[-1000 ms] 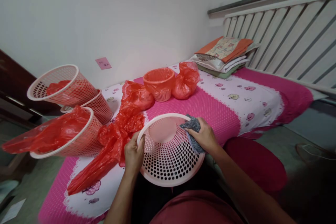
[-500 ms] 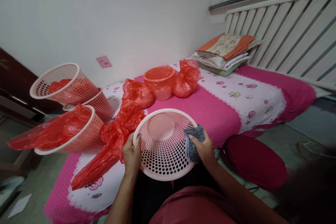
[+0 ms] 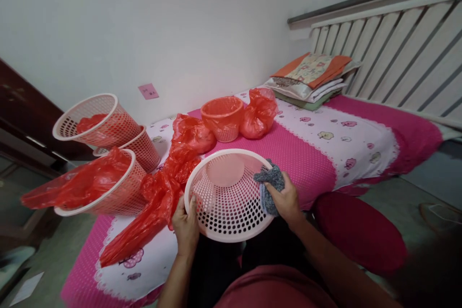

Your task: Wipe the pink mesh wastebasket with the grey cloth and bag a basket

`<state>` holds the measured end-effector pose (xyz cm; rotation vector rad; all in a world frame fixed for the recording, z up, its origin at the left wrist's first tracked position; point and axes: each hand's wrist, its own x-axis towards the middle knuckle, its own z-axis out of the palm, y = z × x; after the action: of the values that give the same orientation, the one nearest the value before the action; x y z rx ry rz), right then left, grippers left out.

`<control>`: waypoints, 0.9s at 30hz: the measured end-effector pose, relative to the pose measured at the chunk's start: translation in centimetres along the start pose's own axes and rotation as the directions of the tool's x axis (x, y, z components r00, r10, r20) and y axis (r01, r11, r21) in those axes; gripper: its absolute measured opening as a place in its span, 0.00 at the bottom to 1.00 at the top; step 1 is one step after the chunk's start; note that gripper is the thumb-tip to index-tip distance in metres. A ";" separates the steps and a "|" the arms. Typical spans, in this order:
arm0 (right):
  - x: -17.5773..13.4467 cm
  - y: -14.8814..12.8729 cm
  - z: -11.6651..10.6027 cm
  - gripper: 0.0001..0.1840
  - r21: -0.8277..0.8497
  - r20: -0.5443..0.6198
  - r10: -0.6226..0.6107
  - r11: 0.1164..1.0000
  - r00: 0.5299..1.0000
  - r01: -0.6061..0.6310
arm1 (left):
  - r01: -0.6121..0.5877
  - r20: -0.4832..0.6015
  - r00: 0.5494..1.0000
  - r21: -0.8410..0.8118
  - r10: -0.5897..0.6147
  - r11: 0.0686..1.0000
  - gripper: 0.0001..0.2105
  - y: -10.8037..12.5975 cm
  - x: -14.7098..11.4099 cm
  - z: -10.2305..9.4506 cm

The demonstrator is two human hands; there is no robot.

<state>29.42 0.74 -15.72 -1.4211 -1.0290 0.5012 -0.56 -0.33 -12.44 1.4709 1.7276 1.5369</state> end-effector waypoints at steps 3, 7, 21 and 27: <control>1.9 -0.6 -0.3 0.11 -0.083 0.014 -0.211 0.974 0.977 0.211 | -0.080 0.030 0.997 0.102 0.078 0.991 0.22 -0.1 0.7 -0.2; 3.1 -0.6 -0.1 0.06 -0.169 0.133 -0.520 0.827 0.844 0.536 | -0.446 0.067 0.892 0.290 0.447 0.847 0.24 2.0 2.6 -0.1; 4.1 -2.3 2.4 0.18 -0.271 0.403 -0.633 0.607 0.660 0.747 | -0.678 0.660 0.687 0.432 0.303 0.595 0.27 6.4 7.3 6.3; 4.8 -4.4 4.4 0.18 -0.290 0.522 -0.626 0.507 0.579 0.811 | -0.654 0.552 0.712 0.295 0.435 0.696 0.26 3.4 7.3 5.5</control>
<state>27.01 6.45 -10.93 -1.1654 -2.0628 -0.2055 2.72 8.04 -8.76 2.5731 1.4844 0.8761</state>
